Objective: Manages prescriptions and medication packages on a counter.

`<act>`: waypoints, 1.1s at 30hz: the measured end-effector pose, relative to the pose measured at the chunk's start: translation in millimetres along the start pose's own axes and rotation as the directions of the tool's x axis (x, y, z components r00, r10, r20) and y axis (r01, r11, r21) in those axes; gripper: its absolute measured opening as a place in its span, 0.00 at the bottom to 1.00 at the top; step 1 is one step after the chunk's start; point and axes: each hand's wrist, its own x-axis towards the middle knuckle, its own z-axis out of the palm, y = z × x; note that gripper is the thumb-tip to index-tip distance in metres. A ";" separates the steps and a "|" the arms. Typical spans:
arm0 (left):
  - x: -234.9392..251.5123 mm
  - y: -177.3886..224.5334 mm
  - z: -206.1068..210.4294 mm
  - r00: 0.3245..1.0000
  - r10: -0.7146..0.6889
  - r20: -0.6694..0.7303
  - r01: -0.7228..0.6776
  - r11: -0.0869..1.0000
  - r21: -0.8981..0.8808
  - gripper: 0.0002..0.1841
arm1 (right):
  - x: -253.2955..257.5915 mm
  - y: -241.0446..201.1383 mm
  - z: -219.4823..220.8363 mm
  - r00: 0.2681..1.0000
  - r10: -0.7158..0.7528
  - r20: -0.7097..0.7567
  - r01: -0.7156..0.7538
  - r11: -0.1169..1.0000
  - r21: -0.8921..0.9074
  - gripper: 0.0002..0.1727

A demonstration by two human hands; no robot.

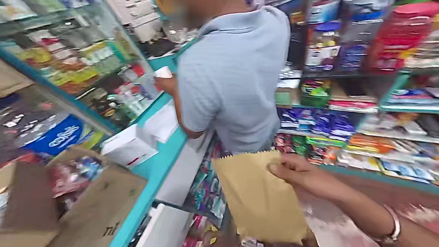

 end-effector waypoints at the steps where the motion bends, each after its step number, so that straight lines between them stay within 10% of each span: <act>1: -5.9 -4.0 55.9 0.941 -0.256 0.221 0.295 0.941 -0.164 0.15 | -32.9 -11.0 -31.4 0.996 -0.077 0.032 0.079 0.994 -0.071 0.12; 3: -15.3 -2.6 165.1 0.598 -0.470 0.650 0.711 0.685 -0.158 0.30 | -94.4 -32.8 -89.5 0.978 -0.204 0.041 0.208 0.960 -0.187 0.15; 5: -25.0 -5.9 271.5 0.183 -0.239 0.954 0.876 0.481 -0.047 0.42 | -157.2 -47.6 -147.5 0.962 -0.274 -0.018 0.262 0.936 -0.235 0.17; 8: -40.7 10.7 407.9 -0.060 -0.016 0.998 0.966 0.251 0.062 0.27 | -255.3 -74.0 -231.4 0.941 -0.330 -0.077 0.292 0.905 -0.308 0.21; 12: -77.3 96.8 568.8 0.040 -0.402 0.915 0.767 0.599 0.230 0.25 | -399.2 -120.5 -323.6 0.932 -0.320 -0.173 0.174 0.810 -0.560 0.21; 14: -97.3 47.7 650.8 -0.138 -0.164 0.977 0.766 0.608 0.210 0.21 | -470.4 -140.2 -351.2 0.833 -0.361 -0.420 0.038 0.794 -0.607 0.18; 18: -152.2 67.4 812.2 -0.131 -0.403 0.906 0.731 0.578 0.363 0.21 | -573.2 -183.6 -379.7 0.005 -0.599 -0.800 -0.400 0.732 -0.551 0.25; 20: -167.3 83.0 888.8 -0.131 -0.407 0.904 0.674 0.632 0.383 0.22 | -606.0 -213.1 -400.0 -0.152 -0.673 -0.724 -0.478 0.691 -0.542 0.16; 23: -195.7 91.2 1001.4 -0.075 -0.326 0.942 0.616 0.728 0.301 0.24 | -640.8 -245.7 -457.1 -0.006 -0.722 -0.691 -0.596 0.558 -0.577 0.10; 27: -227.9 80.9 1138.2 -0.028 -0.112 0.993 0.654 0.749 0.103 0.51 | -682.1 -293.5 -549.6 0.168 -0.692 -0.702 -0.858 0.247 -0.449 0.13; 31: -259.8 93.8 1248.8 -0.006 0.139 0.990 0.702 0.706 -0.095 0.31 | -723.8 -367.5 -636.4 0.257 -0.515 -0.818 -0.920 0.128 -0.370 0.12; 33: -271.4 120.0 1285.0 0.072 0.122 0.990 0.642 0.754 -0.140 0.33 | -762.0 -384.8 -685.6 0.310 -0.474 -0.824 -0.833 0.284 -0.476 0.11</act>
